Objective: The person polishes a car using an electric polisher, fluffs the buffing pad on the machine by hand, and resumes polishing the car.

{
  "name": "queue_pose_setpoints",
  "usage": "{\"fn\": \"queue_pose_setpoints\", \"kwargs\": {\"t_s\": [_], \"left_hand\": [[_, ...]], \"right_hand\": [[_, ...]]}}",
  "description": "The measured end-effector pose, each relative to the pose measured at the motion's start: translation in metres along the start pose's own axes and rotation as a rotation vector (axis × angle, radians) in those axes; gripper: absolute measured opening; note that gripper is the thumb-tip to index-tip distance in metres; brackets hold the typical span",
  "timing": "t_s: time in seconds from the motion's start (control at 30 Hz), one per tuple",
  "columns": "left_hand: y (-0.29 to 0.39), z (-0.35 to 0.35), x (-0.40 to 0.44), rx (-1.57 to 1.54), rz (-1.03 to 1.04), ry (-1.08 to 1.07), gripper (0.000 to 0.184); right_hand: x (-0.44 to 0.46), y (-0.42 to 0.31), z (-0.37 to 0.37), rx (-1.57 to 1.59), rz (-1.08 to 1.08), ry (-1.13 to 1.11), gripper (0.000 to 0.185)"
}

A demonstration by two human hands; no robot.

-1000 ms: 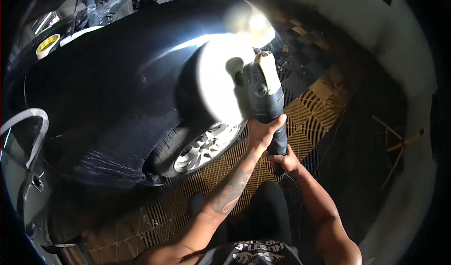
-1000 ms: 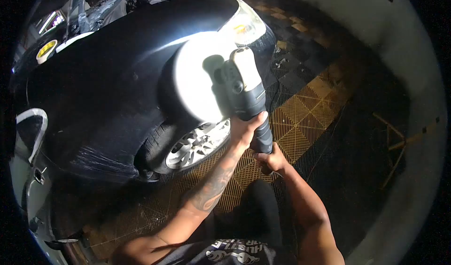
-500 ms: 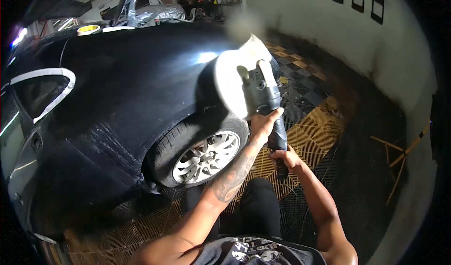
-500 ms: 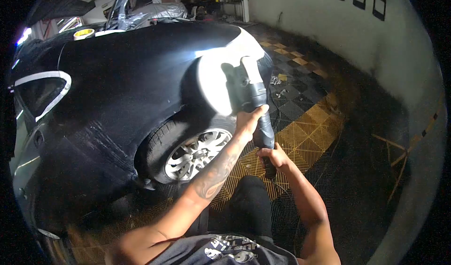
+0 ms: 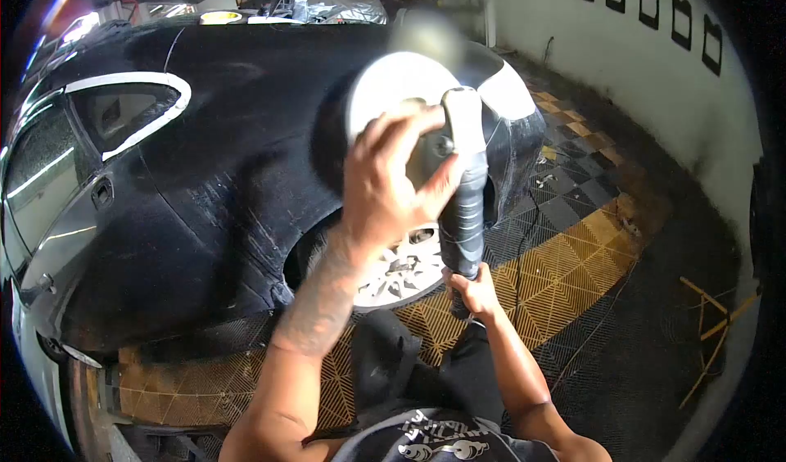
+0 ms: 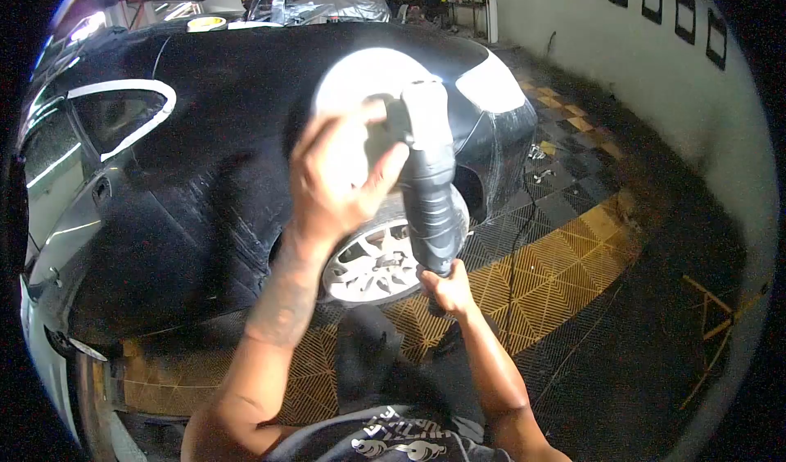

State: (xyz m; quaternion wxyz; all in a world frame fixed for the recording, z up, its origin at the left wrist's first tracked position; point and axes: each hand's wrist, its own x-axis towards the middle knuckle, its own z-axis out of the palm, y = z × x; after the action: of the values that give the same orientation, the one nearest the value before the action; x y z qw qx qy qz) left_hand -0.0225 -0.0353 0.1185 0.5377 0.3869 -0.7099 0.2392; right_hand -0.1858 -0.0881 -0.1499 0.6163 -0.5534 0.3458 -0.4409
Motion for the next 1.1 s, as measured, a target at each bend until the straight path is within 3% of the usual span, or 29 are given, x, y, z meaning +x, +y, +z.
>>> {"fn": "queue_pose_setpoints", "kwargs": {"t_s": [0.03,0.1,0.2,0.23,0.27,0.3,0.43,0.5,0.6,0.77,0.83,0.87,1.0,1.1], "left_hand": [[-0.005,-0.006,0.019,0.075,0.141,0.038,0.040],[-0.024,-0.012,0.038,0.124,0.159,-0.049,0.044],[-0.064,-0.033,0.052,0.179,0.142,-0.190,0.030],[-0.080,-0.045,0.051,0.337,0.155,-0.216,0.027],[-0.067,-0.061,0.051,0.210,-0.164,-0.148,0.025],[-0.067,-0.075,0.051,0.148,-0.194,-0.071,0.020],[-0.114,-0.117,0.041,-0.214,-0.265,0.051,0.016],[-0.116,-0.123,0.044,-0.202,-0.309,0.054,0.015],[-0.117,-0.119,0.050,-0.207,-0.374,0.028,0.017],[-0.115,-0.062,0.075,-0.412,-0.477,-0.077,0.023],[-0.115,-0.032,0.086,-0.450,-0.424,-0.136,0.025],[-0.119,-0.019,0.090,-0.515,-0.400,-0.214,0.027],[-0.129,0.056,0.113,-0.440,-0.250,-0.314,0.027],[-0.139,0.113,0.126,-0.581,-0.063,-0.427,0.030]], "right_hand": [[0.005,0.018,0.007,-0.064,-0.028,0.062,0.021],[-0.006,-0.027,0.031,-0.096,0.044,-0.086,0.033],[-0.009,-0.052,0.064,-0.220,-0.089,-0.169,0.040],[-0.008,-0.054,0.073,-0.269,-0.112,-0.215,0.042],[-0.014,-0.070,0.085,-0.327,-0.113,-0.207,0.043],[-0.016,-0.084,0.091,-0.441,-0.042,-0.277,0.044],[-0.026,-0.109,0.107,-0.246,-0.181,-0.488,0.043],[-0.023,-0.116,0.099,-0.304,-0.125,-0.613,0.046],[-0.023,-0.104,0.090,0.073,-0.088,-0.779,0.056],[-0.031,-0.099,0.072,0.022,-0.160,-0.607,0.049],[-0.029,-0.097,0.058,0.088,0.071,-0.605,0.043],[-0.027,-0.091,0.056,0.164,-0.074,-0.515,0.038],[-0.016,-0.079,0.022,0.265,0.036,-0.436,0.032],[-0.009,-0.073,0.003,0.374,0.137,-0.281,0.030]]}}
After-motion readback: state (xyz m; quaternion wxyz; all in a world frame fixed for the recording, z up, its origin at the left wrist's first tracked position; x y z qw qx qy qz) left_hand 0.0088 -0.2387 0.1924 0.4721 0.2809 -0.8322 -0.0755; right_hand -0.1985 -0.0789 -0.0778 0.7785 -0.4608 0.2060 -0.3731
